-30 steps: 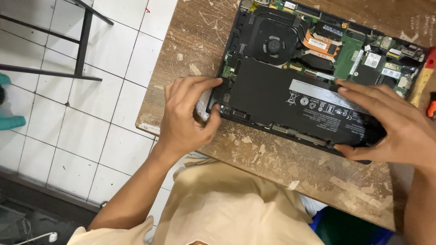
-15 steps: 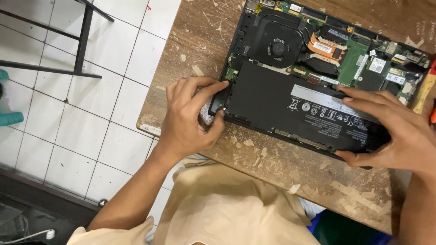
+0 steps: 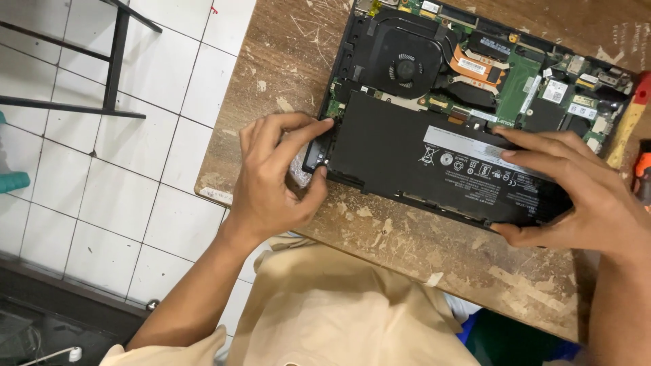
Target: Installing a replacement battery into a laptop and securing it with screws using a screwdriver.
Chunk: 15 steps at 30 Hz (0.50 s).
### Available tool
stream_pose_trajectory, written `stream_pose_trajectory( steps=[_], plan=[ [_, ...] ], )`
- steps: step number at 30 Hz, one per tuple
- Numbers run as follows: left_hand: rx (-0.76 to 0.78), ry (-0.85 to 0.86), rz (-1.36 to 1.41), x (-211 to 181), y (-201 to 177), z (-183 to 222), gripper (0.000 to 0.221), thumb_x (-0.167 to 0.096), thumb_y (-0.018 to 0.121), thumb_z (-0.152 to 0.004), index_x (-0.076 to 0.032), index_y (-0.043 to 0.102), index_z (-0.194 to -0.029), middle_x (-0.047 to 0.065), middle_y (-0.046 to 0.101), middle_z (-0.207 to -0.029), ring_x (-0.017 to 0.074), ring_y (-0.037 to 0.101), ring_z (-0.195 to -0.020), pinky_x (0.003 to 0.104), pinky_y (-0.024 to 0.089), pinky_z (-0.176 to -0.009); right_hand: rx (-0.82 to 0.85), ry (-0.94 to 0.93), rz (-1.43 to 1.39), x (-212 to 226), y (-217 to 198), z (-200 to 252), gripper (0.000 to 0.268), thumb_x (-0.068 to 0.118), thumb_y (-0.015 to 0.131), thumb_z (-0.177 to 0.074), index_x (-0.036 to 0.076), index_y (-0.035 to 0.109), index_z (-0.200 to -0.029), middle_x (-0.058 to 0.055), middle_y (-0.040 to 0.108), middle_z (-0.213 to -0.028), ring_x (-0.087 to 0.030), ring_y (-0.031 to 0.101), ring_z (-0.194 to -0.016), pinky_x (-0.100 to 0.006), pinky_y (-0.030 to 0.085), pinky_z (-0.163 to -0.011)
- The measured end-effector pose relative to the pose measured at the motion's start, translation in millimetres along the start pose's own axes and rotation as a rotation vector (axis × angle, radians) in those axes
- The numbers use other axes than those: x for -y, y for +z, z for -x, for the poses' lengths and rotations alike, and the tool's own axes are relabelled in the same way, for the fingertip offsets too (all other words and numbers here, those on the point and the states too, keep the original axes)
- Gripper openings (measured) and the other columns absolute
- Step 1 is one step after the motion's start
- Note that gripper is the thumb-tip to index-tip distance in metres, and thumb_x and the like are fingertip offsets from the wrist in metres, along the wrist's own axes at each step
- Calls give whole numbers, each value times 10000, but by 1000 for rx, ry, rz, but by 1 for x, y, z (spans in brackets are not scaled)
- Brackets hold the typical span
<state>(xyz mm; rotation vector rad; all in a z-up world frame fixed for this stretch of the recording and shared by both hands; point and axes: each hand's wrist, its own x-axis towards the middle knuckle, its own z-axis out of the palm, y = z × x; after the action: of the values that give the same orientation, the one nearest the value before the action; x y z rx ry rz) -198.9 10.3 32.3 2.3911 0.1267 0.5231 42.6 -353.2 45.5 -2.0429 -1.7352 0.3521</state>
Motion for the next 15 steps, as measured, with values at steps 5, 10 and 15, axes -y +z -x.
stream_pose_trajectory(
  steps=[5,10,15],
  plan=[
    [-428,-67,626,2,27,15,327,-17,600,-981,-39,566,-1306,102,566,-1139,215,623,-1003,354,610,-938,-144,92,-126,22,-9,-4,1081,292,1019,-579,4,528,-1498,-364,587,-1650,-481,638,-1485,-565,485,-1203],
    [-276,-190,1111,-63,60,27,281,-163,643,-1075,-46,506,-1291,126,624,-1109,264,732,-954,372,668,-853,-330,175,-293,65,3,-24,929,245,933,-669,-52,453,-1407,-437,546,-1589,-530,572,-1539,-618,586,-1248],
    [160,-231,1244,-89,67,11,825,-315,688,-1074,-25,174,-1651,282,483,-1577,405,614,-1434,534,576,-1273,-407,226,-834,80,27,-25,794,306,864,-731,7,447,-1337,-353,577,-1513,-486,587,-1548,-514,761,-1069]
  ],
)
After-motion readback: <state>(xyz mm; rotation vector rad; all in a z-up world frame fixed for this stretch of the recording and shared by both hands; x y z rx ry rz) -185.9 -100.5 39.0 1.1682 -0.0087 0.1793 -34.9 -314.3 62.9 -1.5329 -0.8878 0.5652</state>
